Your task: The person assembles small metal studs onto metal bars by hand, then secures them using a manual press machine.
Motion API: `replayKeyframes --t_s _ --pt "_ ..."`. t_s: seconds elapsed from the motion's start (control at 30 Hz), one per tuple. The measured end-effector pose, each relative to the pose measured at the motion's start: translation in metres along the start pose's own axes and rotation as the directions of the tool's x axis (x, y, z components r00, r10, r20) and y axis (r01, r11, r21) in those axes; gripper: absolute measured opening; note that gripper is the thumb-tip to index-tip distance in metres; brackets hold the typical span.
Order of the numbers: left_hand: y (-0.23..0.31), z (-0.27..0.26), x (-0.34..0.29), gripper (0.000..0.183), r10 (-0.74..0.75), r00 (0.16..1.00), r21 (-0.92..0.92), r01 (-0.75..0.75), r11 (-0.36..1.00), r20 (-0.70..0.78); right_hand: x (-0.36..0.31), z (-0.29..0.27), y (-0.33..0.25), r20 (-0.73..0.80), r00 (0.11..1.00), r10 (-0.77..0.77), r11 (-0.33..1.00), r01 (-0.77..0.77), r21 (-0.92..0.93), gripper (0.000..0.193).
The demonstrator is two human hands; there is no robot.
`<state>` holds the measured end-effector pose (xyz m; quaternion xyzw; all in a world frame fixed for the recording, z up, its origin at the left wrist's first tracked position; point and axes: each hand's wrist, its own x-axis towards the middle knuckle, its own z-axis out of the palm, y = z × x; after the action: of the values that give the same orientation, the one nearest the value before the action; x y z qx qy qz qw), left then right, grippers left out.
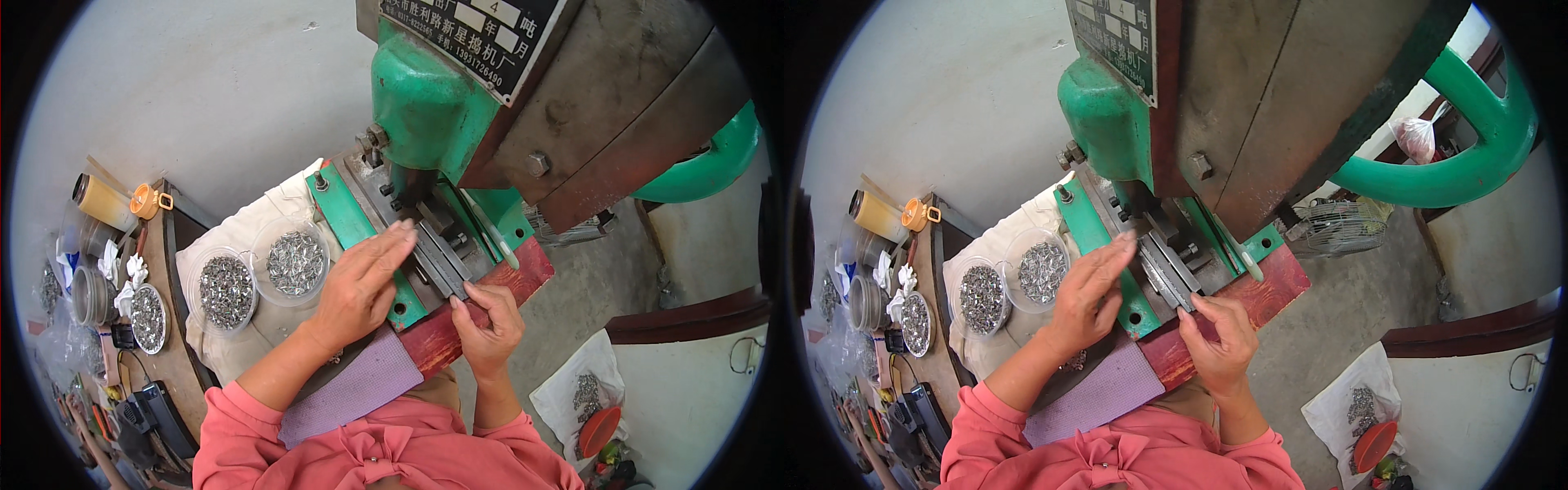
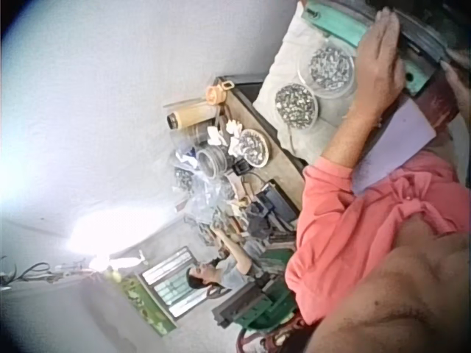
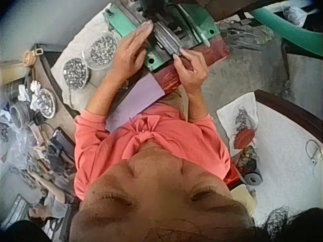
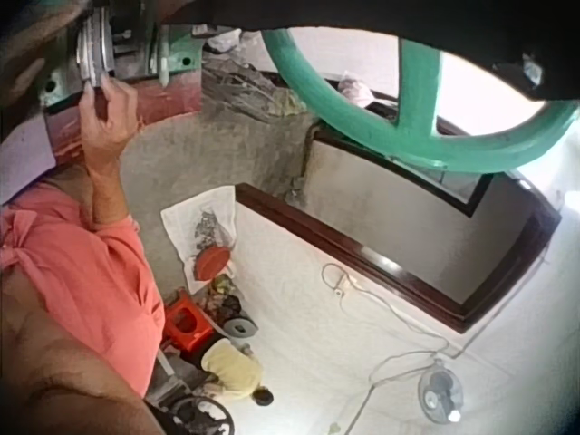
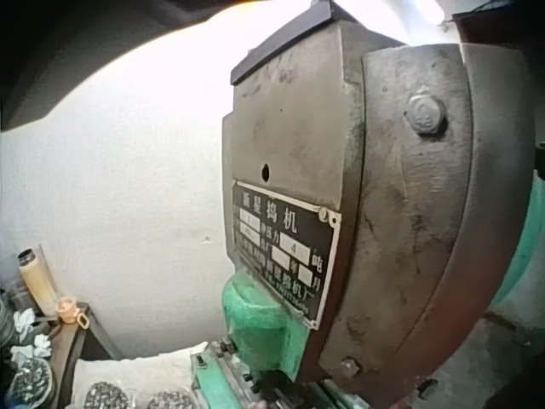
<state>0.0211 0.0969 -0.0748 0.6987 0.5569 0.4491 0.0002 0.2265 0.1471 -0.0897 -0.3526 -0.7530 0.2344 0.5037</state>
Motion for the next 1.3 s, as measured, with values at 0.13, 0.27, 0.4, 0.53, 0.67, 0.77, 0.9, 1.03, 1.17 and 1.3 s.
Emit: replayKeyframes --t_s 0.13,0.27,0.4,0.53,0.67,0.77,0.9,1.03,1.17,1.3 --pt "0.008 -0.001 -0.007 0.054 -0.215 0.976 -0.112 0.212 0.971 -0.014 0.001 0.0 0.001 -0.018 0.998 -0.052 0.999 0.052 -0.001 0.03" --pt "0.01 0.001 -0.005 0.047 -0.303 0.953 -0.15 0.302 0.941 0.013 0.001 0.0 0.002 -0.032 0.998 -0.047 0.999 0.047 0.007 0.031" --pt "0.011 0.001 -0.001 0.044 -0.31 0.95 -0.114 0.313 0.943 0.041 0.001 0.0 0.002 -0.033 0.999 -0.02 1.0 0.019 -0.017 0.031" --pt "0.007 -0.002 0.008 0.04 -0.274 0.96 -0.051 0.277 0.96 0.063 0.001 -0.001 0.002 -0.042 0.998 -0.037 0.999 0.037 -0.001 0.031" --pt "0.0 -0.004 0.019 0.03 -0.353 0.924 -0.172 0.376 0.911 0.146 0.0 -0.003 0.001 -0.048 0.998 -0.039 0.999 0.039 -0.009 0.03" --pt "-0.006 -0.002 0.025 0.024 -0.427 0.883 -0.268 0.466 0.843 0.193 -0.001 -0.004 0.002 -0.05 0.998 -0.033 0.999 0.033 -0.013 0.03" --pt "-0.015 0.004 0.031 0.02 -0.495 0.842 -0.436 0.537 0.722 0.216 -0.004 -0.004 0.003 -0.041 0.998 0.051 0.999 -0.05 0.009 0.03" --pt "-0.019 0.0 0.036 0.017 -0.548 0.764 -0.496 0.641 0.586 0.34 -0.007 -0.005 0.0 -0.018 0.995 0.096 0.995 -0.096 0.029 0.032" --pt "-0.017 0.0 0.043 0.015 -0.585 0.717 -0.511 0.69 0.513 0.38 -0.009 -0.002 -0.002 -0.017 0.991 0.134 0.991 -0.133 0.005 0.033" --pt "-0.014 0.001 0.048 0.015 -0.579 0.72 -0.465 0.691 0.553 0.382 -0.012 0.0 0.002 -0.017 0.988 0.154 0.988 -0.154 0.014 0.032"
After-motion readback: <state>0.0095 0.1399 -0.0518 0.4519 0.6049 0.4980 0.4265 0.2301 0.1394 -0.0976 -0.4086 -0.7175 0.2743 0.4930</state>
